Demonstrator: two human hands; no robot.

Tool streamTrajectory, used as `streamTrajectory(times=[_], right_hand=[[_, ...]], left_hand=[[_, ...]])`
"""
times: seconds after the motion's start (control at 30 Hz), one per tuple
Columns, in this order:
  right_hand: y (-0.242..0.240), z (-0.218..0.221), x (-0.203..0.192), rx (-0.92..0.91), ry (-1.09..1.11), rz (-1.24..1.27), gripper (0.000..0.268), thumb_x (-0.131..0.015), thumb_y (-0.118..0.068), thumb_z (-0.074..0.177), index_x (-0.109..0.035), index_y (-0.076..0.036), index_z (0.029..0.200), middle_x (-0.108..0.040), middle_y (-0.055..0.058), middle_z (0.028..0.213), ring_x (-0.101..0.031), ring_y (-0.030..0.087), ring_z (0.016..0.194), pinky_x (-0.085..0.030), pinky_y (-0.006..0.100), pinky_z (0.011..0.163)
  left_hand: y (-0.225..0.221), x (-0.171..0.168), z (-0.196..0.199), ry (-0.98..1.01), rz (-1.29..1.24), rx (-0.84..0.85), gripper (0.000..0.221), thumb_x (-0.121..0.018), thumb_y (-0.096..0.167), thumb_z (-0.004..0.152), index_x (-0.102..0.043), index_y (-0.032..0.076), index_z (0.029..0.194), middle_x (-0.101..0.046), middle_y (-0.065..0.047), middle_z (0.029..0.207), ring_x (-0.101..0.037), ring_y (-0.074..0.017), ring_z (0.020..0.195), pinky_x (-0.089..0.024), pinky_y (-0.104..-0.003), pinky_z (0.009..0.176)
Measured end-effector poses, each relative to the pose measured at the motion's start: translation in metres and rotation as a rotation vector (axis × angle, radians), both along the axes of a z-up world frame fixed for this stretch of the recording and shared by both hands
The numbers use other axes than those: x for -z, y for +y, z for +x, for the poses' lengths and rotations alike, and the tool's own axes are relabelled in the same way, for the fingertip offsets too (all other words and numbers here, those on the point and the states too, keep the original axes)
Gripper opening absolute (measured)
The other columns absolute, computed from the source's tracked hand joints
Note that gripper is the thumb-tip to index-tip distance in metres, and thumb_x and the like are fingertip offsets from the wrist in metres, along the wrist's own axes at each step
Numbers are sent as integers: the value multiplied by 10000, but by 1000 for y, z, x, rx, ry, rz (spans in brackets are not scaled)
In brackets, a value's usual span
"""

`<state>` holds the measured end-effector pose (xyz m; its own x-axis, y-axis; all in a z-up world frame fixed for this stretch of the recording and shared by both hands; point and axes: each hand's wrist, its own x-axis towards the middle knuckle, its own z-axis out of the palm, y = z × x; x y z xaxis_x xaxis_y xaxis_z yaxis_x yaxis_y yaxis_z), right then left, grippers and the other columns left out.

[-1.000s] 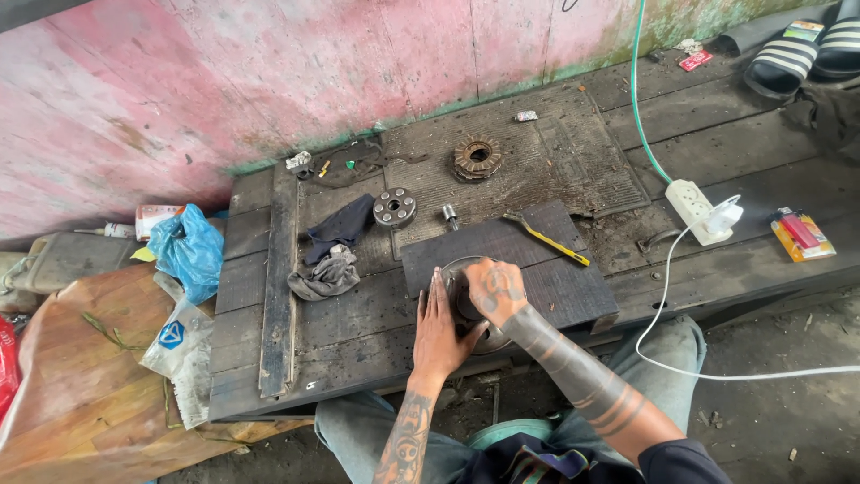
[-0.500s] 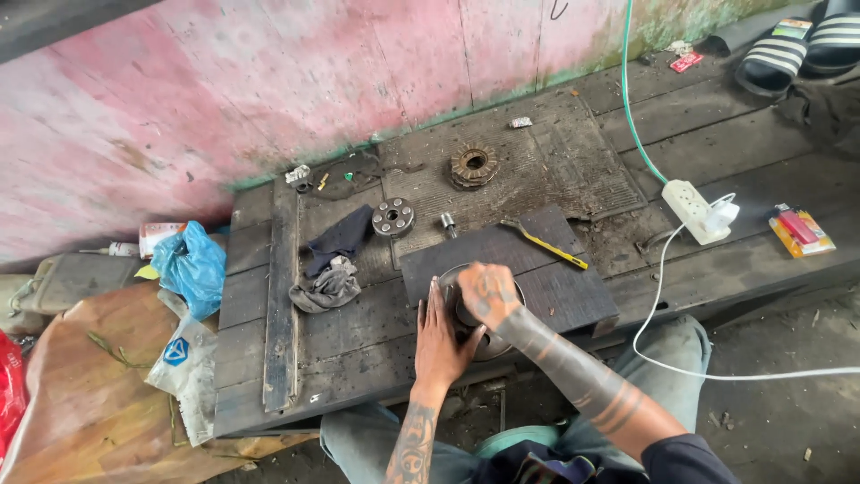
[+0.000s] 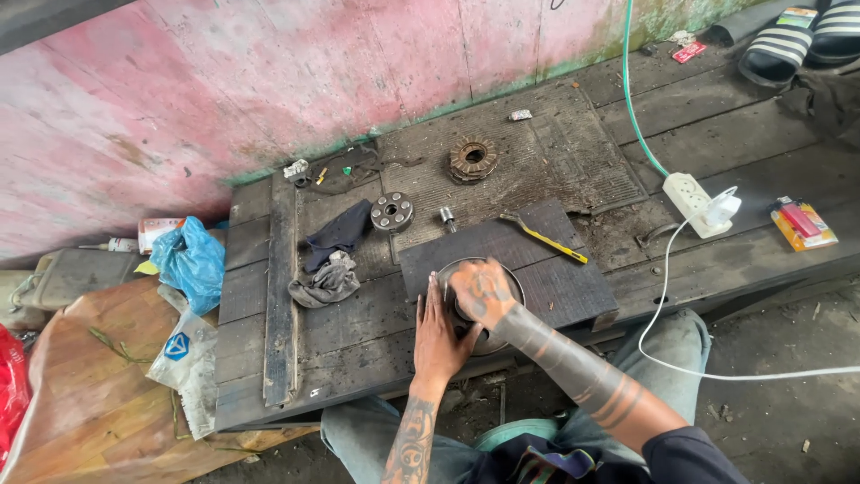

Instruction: Cleaning and inspecting a motorcycle clutch housing using a brush on a wooden workbench.

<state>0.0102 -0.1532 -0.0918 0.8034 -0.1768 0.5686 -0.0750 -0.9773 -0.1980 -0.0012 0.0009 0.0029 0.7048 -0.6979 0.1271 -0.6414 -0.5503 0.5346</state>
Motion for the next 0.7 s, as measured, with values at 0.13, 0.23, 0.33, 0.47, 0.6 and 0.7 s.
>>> streamTrajectory(times=[0.13, 0.23, 0.33, 0.47, 0.6, 0.7], right_hand=[[10, -10, 9, -105, -84, 301, 409, -642, -155, 908, -410, -112, 574, -499, 28, 614, -505, 166, 599, -404, 288, 616], [2, 2, 56, -102, 154, 343, 427, -602, -204, 960, -396, -177, 587, -451, -34, 615, -466, 119, 597, -374, 270, 594], [-11, 16, 101, -76, 416, 381, 455, -556, -263, 1023, -381, -255, 603, -394, -110, 615, -421, 61, 595, -337, 248, 569], [-9, 4, -26, 95, 548, 215, 418, -430, -143, 994, -675, -137, 655, -627, -27, 664, -641, 217, 560, -453, 365, 567], [0, -5, -56, -105, 720, 169, 107, -643, -84, 779, -697, -176, 785, -708, 71, 681, -733, 322, 659, -578, 417, 558], [-5, 0, -22, 114, 646, 112, 186, -678, -49, 781, -750, -154, 645, -703, 42, 602, -739, 272, 644, -545, 351, 559]], left_hand=[[-1, 2, 1, 8, 3, 4, 1133, -764, 452, 845, -108, -74, 1604, -253, -258, 1652, -265, -337, 1538, -145, -462, 1282], [0, 3, 1, 14, 5, 6, 1161, -780, 450, 831, -89, -69, 1607, -244, -250, 1658, -256, -324, 1543, -139, -456, 1283], [4, 8, 4, 16, -30, 37, 1131, -747, 458, 874, -48, -40, 1610, -170, -221, 1686, -219, -331, 1556, -139, -460, 1280], [1, 7, 5, 19, 17, 24, 1146, -750, 495, 895, -30, -61, 1592, -123, -220, 1696, -211, -329, 1557, -152, -438, 1269], [2, 14, 6, 8, -80, 35, 1118, -725, 514, 896, -56, -36, 1603, -144, -205, 1699, -201, -324, 1566, -182, -464, 1266], [3, 12, 5, 3, -3, 17, 1146, -755, 488, 881, -37, -42, 1600, -127, -204, 1702, -221, -327, 1557, -182, -442, 1262]])
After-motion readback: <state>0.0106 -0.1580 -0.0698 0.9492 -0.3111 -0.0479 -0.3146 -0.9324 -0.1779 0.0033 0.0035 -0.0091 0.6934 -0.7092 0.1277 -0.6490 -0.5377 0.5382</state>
